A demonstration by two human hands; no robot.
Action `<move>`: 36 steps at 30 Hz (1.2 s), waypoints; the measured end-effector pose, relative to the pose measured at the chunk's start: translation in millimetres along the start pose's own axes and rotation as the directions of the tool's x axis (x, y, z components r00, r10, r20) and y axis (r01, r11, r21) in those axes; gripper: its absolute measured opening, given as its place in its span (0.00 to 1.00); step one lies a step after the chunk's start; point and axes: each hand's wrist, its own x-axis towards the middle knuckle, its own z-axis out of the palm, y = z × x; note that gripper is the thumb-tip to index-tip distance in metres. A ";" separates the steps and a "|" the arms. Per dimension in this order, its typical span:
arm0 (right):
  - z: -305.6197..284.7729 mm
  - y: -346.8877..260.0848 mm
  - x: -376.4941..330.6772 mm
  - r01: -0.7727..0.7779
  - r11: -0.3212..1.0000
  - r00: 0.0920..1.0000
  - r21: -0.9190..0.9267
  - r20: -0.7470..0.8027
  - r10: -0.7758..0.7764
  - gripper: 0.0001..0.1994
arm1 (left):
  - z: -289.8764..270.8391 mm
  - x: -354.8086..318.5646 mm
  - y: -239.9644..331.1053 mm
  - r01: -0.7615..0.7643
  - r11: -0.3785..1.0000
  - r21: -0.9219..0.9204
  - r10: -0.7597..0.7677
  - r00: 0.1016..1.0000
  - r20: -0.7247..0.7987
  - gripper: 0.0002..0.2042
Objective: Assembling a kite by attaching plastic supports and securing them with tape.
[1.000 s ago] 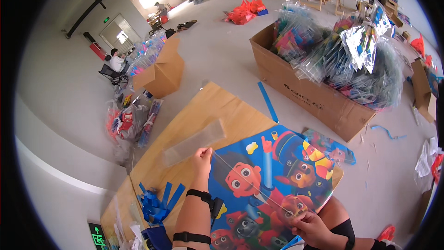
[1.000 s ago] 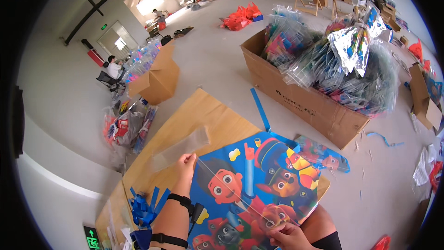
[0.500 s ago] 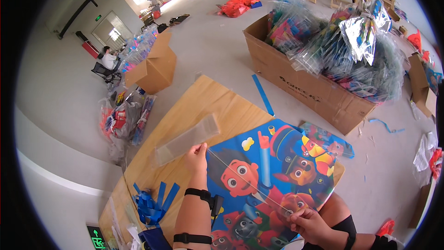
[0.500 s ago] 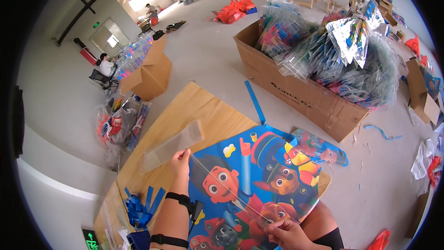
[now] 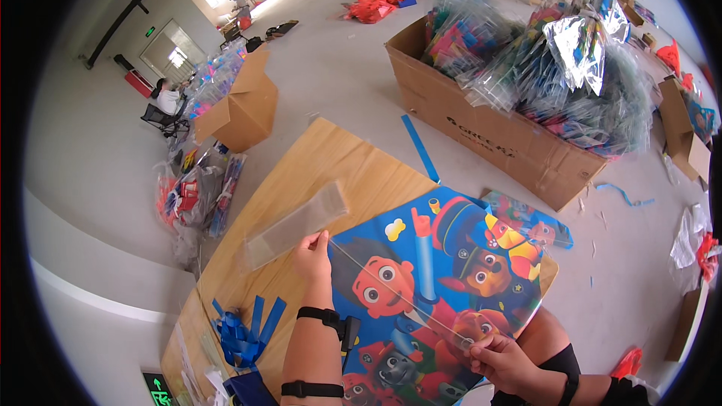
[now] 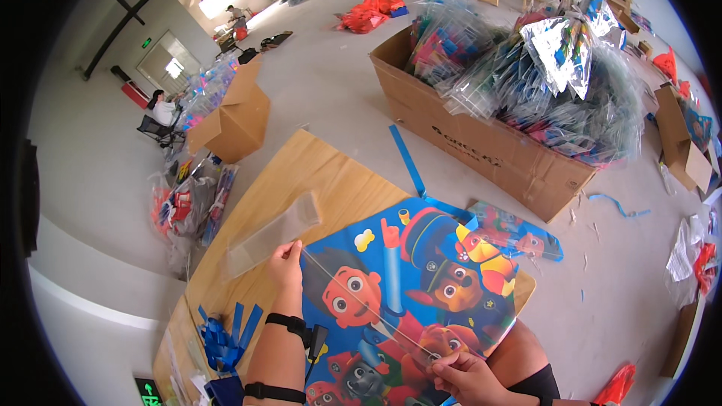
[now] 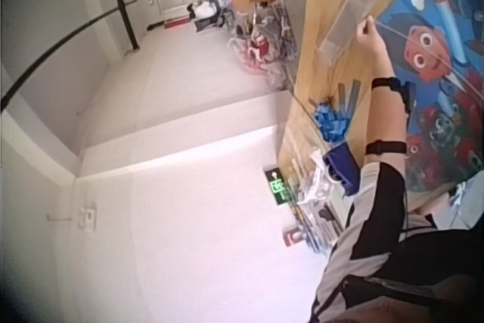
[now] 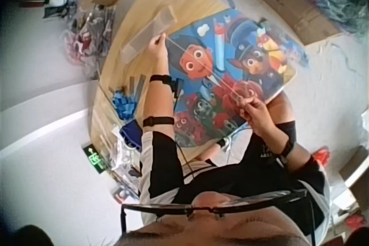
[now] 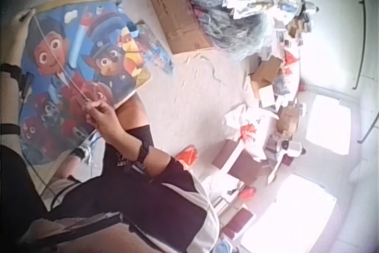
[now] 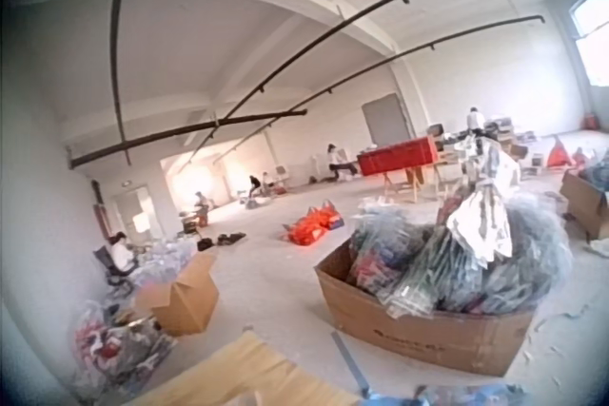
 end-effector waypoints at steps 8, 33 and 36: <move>5.0 -2.6 -0.8 -0.029 1.000 0.999 -0.011 -0.020 0.029 0.03 | -0.5 1.5 -1.1 -0.077 0.991 0.109 0.088 0.991 -0.104 0.16; -2.4 -4.5 -0.1 -0.095 0.992 0.995 0.080 -0.021 0.097 0.21 | -47.9 -60.3 37.6 -0.748 0.410 0.523 0.419 0.663 0.620 0.28; -4.0 -4.4 -0.6 -0.087 0.994 0.996 0.069 -0.018 0.088 0.21 | -48.4 -72.0 49.4 -0.777 0.324 0.540 0.416 0.629 0.656 0.28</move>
